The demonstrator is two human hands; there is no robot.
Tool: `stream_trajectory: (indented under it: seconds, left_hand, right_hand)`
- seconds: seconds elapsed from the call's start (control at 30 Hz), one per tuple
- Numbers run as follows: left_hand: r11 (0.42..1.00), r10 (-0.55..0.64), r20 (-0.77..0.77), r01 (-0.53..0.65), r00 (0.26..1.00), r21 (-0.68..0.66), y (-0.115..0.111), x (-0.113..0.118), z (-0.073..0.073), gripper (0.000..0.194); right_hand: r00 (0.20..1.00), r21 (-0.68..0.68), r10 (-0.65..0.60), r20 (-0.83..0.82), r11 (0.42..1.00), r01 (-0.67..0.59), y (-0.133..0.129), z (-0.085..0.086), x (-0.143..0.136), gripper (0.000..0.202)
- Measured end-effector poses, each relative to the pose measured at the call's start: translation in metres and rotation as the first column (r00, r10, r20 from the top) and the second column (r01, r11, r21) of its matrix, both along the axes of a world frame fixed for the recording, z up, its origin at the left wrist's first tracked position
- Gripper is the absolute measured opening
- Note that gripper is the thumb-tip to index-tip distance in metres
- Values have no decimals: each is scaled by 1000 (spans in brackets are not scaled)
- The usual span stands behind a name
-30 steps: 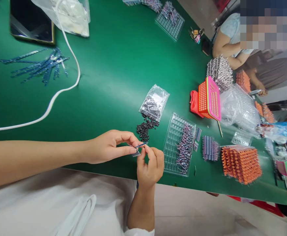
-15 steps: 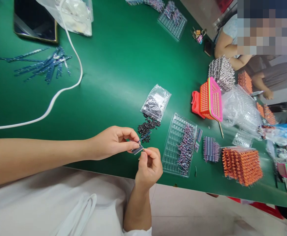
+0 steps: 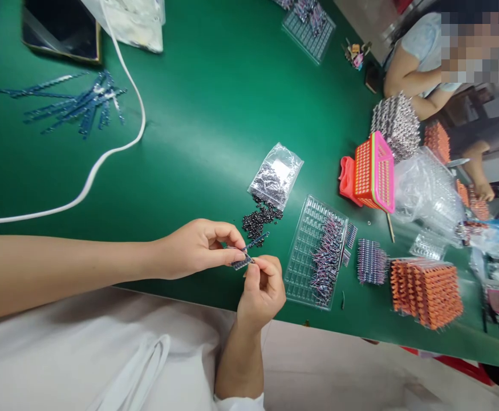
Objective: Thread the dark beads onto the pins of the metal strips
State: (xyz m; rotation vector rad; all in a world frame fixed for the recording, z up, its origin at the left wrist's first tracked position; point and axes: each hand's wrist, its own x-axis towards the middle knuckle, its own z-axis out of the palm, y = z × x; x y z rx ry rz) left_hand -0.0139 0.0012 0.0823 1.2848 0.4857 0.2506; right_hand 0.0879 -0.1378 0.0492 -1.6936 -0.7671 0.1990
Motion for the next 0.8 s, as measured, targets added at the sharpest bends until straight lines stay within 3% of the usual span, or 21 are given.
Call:
stream_trajectory:
  seconds: [0.3, 0.5, 0.8]
  left_hand:
    - [1000, -2, -33, 3, 999, 28, 0, 0, 0, 16]
    - [998, -3, -39, 5, 999, 57, 1, 0, 1, 16]
    - [984, -11, -53, 20, 999, 175, 3, -2, 2, 17]
  right_hand:
    - [999, -12, 14, 29, 1000, -14, 1, 2, 0, 11]
    - [999, 49, 18, -29, 999, -17, 1, 1, 0, 7]
    - [999, -36, 47, 19, 998, -46, 1, 6, 2, 11]
